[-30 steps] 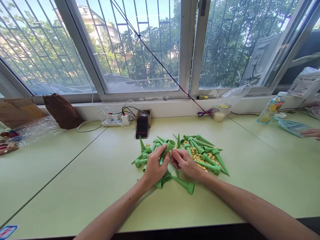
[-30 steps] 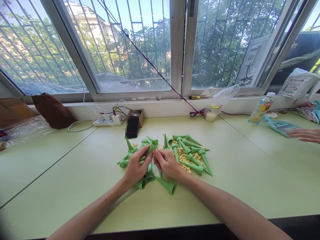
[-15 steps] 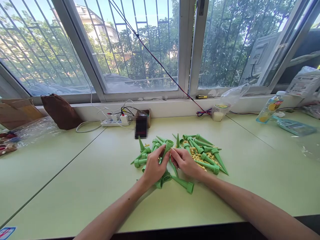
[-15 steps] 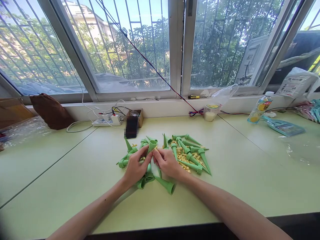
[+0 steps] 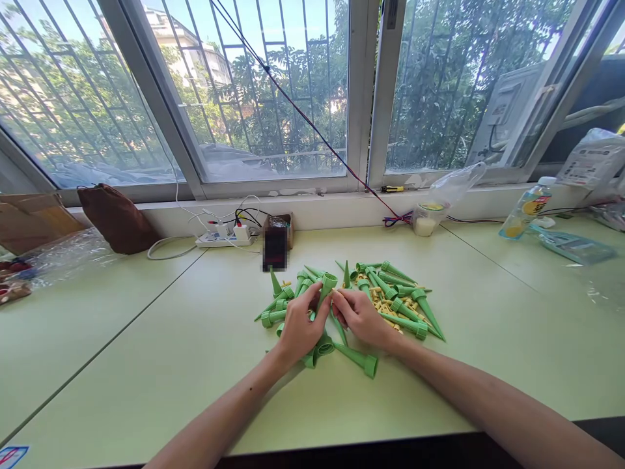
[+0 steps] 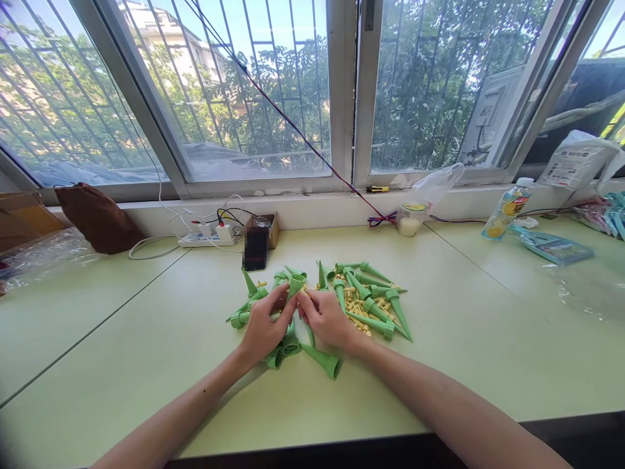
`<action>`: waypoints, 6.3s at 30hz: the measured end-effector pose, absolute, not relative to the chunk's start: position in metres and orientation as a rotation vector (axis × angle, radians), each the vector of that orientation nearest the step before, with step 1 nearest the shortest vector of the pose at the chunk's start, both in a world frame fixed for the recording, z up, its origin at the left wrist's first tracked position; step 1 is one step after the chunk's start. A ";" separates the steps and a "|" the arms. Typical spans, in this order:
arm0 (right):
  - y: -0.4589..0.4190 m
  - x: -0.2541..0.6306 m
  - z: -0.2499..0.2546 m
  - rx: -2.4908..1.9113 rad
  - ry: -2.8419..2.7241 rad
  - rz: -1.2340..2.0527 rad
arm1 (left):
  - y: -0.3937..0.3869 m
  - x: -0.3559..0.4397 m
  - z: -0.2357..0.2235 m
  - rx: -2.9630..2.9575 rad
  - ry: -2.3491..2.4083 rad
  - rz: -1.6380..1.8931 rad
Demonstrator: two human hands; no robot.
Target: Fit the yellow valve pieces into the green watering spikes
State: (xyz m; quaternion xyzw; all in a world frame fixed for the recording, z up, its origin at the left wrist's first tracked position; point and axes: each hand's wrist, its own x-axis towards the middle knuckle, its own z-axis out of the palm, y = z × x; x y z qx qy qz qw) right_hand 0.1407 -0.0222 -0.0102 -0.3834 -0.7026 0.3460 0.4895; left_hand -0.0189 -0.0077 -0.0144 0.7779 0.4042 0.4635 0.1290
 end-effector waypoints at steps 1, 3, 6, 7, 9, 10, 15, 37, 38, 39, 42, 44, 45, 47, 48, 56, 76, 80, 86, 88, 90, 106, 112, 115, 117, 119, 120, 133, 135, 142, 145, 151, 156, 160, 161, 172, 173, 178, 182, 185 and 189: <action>-0.022 0.141 -0.010 -0.934 -1.710 0.834 | -0.008 -0.019 -0.014 2.262 1.169 1.343; -0.023 0.141 -0.009 -0.937 -1.716 0.819 | -0.008 -0.019 -0.014 2.259 1.154 1.335; -0.023 0.141 -0.009 -0.937 -1.720 0.810 | -0.008 -0.019 -0.013 2.250 1.135 1.325; -0.024 0.141 -0.009 -0.938 -1.721 0.810 | -0.008 -0.019 -0.013 2.249 1.132 1.322; -0.023 0.141 -0.009 -0.941 -1.721 0.811 | -0.007 -0.020 -0.014 2.251 1.127 1.316; -0.023 0.141 -0.009 -0.942 -1.721 0.812 | -0.007 -0.020 -0.013 2.252 1.127 1.313; -0.023 0.141 -0.010 -0.946 -1.725 0.804 | -0.008 -0.020 -0.012 2.241 1.130 1.289; -0.021 0.141 -0.012 -0.942 -1.772 0.729 | -0.008 -0.020 -0.008 2.122 1.069 1.233; -0.021 0.141 -0.013 -0.945 -1.778 0.707 | -0.008 -0.020 -0.009 2.122 1.065 1.242; -0.020 0.141 -0.014 -0.948 -1.785 0.684 | -0.008 -0.020 -0.009 2.124 1.061 1.251; -0.019 0.141 -0.017 -0.953 -1.811 0.626 | -0.008 -0.020 -0.009 2.133 1.051 1.277; -0.018 0.141 -0.017 -0.955 -1.824 0.604 | -0.008 -0.020 -0.009 2.138 1.049 1.287; -0.018 0.141 -0.017 -0.957 -1.827 0.595 | -0.008 -0.020 -0.009 2.140 1.046 1.290; -0.018 0.141 -0.017 -0.961 -1.834 0.580 | -0.008 -0.019 -0.009 2.141 1.039 1.295; -0.018 0.142 -0.017 -0.965 -1.837 0.571 | -0.008 -0.019 -0.009 2.142 1.036 1.297; -0.018 0.141 -0.017 -0.975 -1.850 0.537 | -0.007 -0.021 -0.011 2.150 1.077 1.283; -0.017 0.142 -0.017 -0.981 -1.868 0.503 | -0.007 -0.021 -0.009 2.194 1.110 1.321; -0.017 0.142 -0.017 -0.990 -1.870 0.489 | -0.007 -0.021 -0.009 2.191 1.117 1.318; -0.018 0.142 -0.016 -1.009 -1.880 0.485 | -0.007 -0.021 -0.011 2.184 1.120 1.330; -0.018 0.142 -0.017 -1.016 -1.881 0.486 | -0.007 -0.021 -0.011 2.190 1.121 1.325; -0.017 0.142 -0.017 -1.015 -1.882 0.485 | -0.007 -0.021 -0.010 2.192 1.120 1.328; -0.014 0.142 -0.020 -1.017 -1.899 0.426 | -0.007 -0.021 -0.009 2.135 1.096 1.329; -0.013 0.142 -0.022 -1.082 -1.935 0.348 | -0.007 -0.021 -0.010 2.134 1.091 1.333; -0.013 0.142 -0.022 -1.118 -1.958 0.305 | -0.007 -0.021 -0.010 2.134 1.088 1.336; -0.014 0.143 -0.021 -1.124 -1.970 0.302 | -0.007 -0.021 -0.009 2.133 1.086 1.337; -0.014 0.142 -0.020 -1.120 -1.971 0.307 | -0.007 -0.021 -0.009 2.134 1.092 1.339; -0.014 0.142 -0.020 -1.117 -1.967 0.312 | -0.007 -0.021 -0.009 2.135 1.096 1.341; -0.014 0.142 -0.021 -1.058 -1.902 0.396 | -0.004 -0.023 -0.012 2.137 1.109 1.357; -0.014 0.142 -0.020 -1.040 -1.895 0.423 | -0.004 -0.023 -0.013 2.138 1.110 1.357; -0.016 0.143 -0.016 -0.979 -1.874 0.522 | -0.004 -0.023 -0.014 2.154 1.100 1.369; -0.017 0.143 -0.015 -0.972 -1.868 0.543 | -0.004 -0.023 -0.014 2.154 1.101 1.367; -0.016 0.143 -0.016 -0.965 -1.854 0.563 | -0.004 -0.023 -0.012 2.152 1.096 1.372; -0.016 0.143 -0.017 -0.993 -1.871 0.555 | -0.005 -0.022 -0.011 2.160 1.087 1.378; -0.016 0.143 -0.017 -0.998 -1.880 0.539 | -0.006 -0.022 -0.011 2.157 1.090 1.372; -0.015 0.143 -0.017 -0.997 -1.880 0.535 | -0.006 -0.022 -0.011 2.157 1.091 1.368; -0.015 0.143 -0.018 -0.984 -1.885 0.496 | -0.005 -0.022 -0.011 2.166 1.110 1.363; -0.015 0.143 -0.018 -0.983 -1.886 0.494 | -0.005 -0.022 -0.011 2.164 1.111 1.359; -0.015 0.143 -0.018 -0.990 -1.888 0.493 | -0.006 -0.022 -0.011 2.155 1.119 1.357; -0.015 0.143 -0.019 -0.986 -1.890 0.487 | -0.006 -0.022 -0.010 2.157 1.119 1.351; -0.014 0.143 -0.020 -0.987 -1.897 0.480 | -0.007 -0.022 -0.009 2.155 1.129 1.342; -0.014 0.143 -0.020 -0.977 -1.898 0.498 | -0.007 -0.022 -0.009 2.160 1.140 1.341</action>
